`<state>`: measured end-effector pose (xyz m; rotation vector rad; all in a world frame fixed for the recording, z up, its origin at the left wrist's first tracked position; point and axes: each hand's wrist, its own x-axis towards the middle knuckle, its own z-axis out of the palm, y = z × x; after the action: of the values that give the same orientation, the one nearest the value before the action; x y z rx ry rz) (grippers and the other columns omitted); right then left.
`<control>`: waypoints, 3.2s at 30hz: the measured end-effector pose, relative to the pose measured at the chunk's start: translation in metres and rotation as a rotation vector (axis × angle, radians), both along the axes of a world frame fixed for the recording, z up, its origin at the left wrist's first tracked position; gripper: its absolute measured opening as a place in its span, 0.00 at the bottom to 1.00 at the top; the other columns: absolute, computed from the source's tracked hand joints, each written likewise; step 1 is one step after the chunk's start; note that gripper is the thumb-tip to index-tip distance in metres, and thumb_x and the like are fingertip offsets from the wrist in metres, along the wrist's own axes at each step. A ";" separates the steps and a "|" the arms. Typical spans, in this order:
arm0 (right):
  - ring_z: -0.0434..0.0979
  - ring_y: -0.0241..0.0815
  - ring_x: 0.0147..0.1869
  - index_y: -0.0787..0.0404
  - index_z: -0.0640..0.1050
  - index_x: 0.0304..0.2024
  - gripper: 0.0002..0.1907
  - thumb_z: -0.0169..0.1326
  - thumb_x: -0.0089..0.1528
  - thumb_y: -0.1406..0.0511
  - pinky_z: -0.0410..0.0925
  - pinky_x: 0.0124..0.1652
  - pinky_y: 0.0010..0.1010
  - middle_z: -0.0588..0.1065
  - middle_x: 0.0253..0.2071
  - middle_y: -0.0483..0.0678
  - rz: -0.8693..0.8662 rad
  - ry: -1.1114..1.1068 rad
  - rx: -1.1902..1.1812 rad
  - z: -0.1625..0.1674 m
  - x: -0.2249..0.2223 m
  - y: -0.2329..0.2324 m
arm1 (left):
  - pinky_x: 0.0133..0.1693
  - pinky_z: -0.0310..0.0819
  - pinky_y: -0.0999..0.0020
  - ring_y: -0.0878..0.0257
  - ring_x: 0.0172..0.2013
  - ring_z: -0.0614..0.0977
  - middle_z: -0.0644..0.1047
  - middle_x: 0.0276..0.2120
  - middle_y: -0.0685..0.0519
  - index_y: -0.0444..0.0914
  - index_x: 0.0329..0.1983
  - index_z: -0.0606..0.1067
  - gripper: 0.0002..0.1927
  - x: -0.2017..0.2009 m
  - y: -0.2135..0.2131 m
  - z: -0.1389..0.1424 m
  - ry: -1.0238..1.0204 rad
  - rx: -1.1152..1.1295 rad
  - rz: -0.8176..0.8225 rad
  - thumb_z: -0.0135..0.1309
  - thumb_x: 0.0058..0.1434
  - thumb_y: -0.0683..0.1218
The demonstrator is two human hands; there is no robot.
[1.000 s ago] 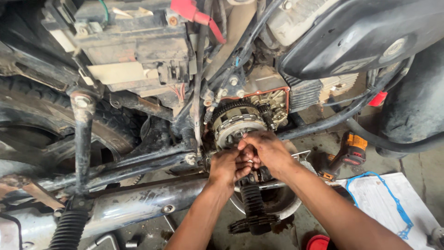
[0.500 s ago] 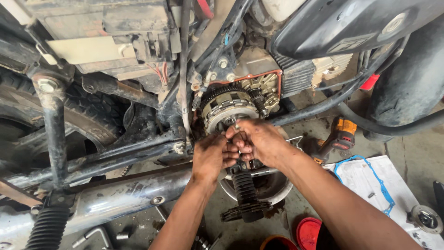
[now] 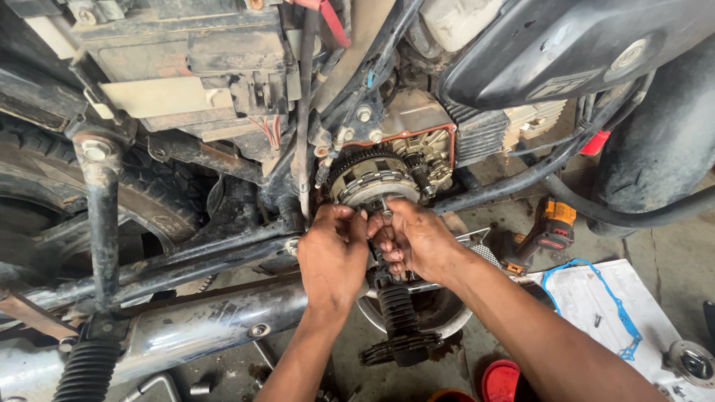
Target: The person removes a clutch basket from a motorcycle engine, inspects it, and then reinstalls it by hand. The person aligns the basket with the engine shaft and rotates it into place.
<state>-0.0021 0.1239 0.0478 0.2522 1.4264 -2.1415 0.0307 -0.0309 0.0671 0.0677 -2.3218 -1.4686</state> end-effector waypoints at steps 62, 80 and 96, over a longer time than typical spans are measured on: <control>0.81 0.42 0.28 0.72 0.75 0.40 0.07 0.49 0.63 0.72 0.73 0.28 0.28 0.80 0.34 0.54 -0.657 0.267 0.060 -0.080 0.001 -0.023 | 0.41 0.78 0.50 0.42 0.42 0.81 0.73 0.48 0.44 0.38 0.53 0.75 0.20 -0.002 0.003 -0.006 0.172 -0.527 -0.052 0.59 0.58 0.44; 0.81 0.34 0.47 0.70 0.82 0.50 0.17 0.64 0.57 0.73 0.75 0.48 0.29 0.83 0.44 0.50 -0.234 0.730 0.359 0.048 0.171 0.116 | 0.42 0.78 0.71 0.63 0.42 0.82 0.82 0.42 0.46 0.35 0.51 0.68 0.23 0.094 0.018 0.048 -0.087 0.421 -0.545 0.63 0.54 0.41; 0.81 0.44 0.47 0.73 0.80 0.53 0.29 0.64 0.57 0.58 0.71 0.48 0.36 0.85 0.44 0.55 -0.568 0.026 0.055 -0.056 0.313 0.116 | 0.64 0.68 0.54 0.47 0.62 0.74 0.71 0.63 0.36 0.32 0.72 0.61 0.50 0.170 0.090 -0.066 -1.026 1.704 -1.323 0.31 0.61 0.73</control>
<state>0.3109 0.2399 -0.0085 0.7268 1.5653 -2.5509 0.2010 0.0588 0.0011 -0.4036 -0.2434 -4.2686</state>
